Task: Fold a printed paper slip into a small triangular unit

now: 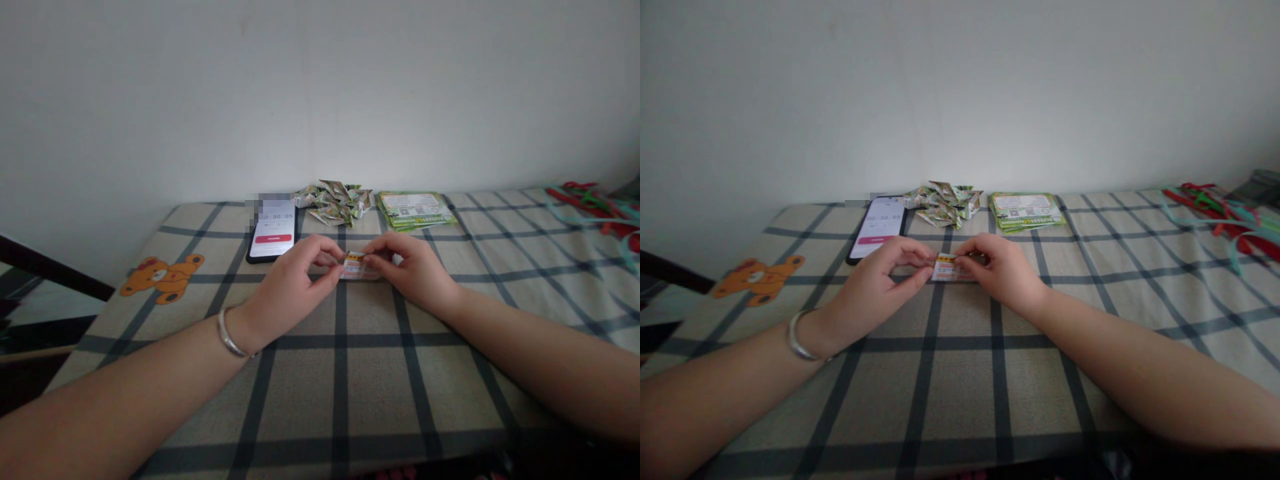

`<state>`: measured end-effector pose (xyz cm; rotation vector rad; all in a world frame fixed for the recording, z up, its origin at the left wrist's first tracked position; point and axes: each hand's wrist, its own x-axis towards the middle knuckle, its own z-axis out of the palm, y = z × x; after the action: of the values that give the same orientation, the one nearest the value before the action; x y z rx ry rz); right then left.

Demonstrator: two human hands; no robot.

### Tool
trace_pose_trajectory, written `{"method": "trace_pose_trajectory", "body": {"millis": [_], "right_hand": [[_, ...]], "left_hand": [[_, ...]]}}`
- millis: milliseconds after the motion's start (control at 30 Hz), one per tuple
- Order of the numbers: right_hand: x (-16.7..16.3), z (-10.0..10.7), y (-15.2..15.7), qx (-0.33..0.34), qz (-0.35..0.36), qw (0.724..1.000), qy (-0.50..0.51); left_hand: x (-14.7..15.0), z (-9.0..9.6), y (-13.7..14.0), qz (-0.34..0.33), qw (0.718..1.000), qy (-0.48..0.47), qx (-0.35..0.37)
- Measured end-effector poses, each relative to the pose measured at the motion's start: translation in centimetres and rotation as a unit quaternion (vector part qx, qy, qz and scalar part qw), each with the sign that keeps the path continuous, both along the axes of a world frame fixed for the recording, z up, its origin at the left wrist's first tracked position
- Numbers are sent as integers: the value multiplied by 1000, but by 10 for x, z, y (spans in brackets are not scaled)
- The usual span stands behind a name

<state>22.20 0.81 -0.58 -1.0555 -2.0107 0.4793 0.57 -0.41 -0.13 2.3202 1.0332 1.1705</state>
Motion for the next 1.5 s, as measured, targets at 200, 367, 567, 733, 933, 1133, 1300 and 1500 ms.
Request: {"method": "trace_pose_trajectory", "body": {"millis": [200,367,567,733,933,1133,1300,1500], "right_hand": [[1,-4,4,-54,-24,993,102],[-1,-4,4,-82,-11,988,131],[0,-5,2,-68,-17,992,103],[0,-6,2,-69,-15,992,101],[3,-7,4,-120,29,980,153],[2,-5,5,-148,44,972,179],[1,-5,4,-148,40,972,176],[0,-6,5,-124,3,983,133]], "left_hand": [[-2,2,4,-1,999,24,27],[-3,1,5,4,1000,22,4],[-3,1,5,14,999,29,9],[-3,-2,6,19,999,24,-22],[-4,0,7,-16,1000,18,16],[-6,3,5,-39,996,37,65],[-7,1,8,-46,995,65,60],[-2,-1,8,16,997,77,7]]}}
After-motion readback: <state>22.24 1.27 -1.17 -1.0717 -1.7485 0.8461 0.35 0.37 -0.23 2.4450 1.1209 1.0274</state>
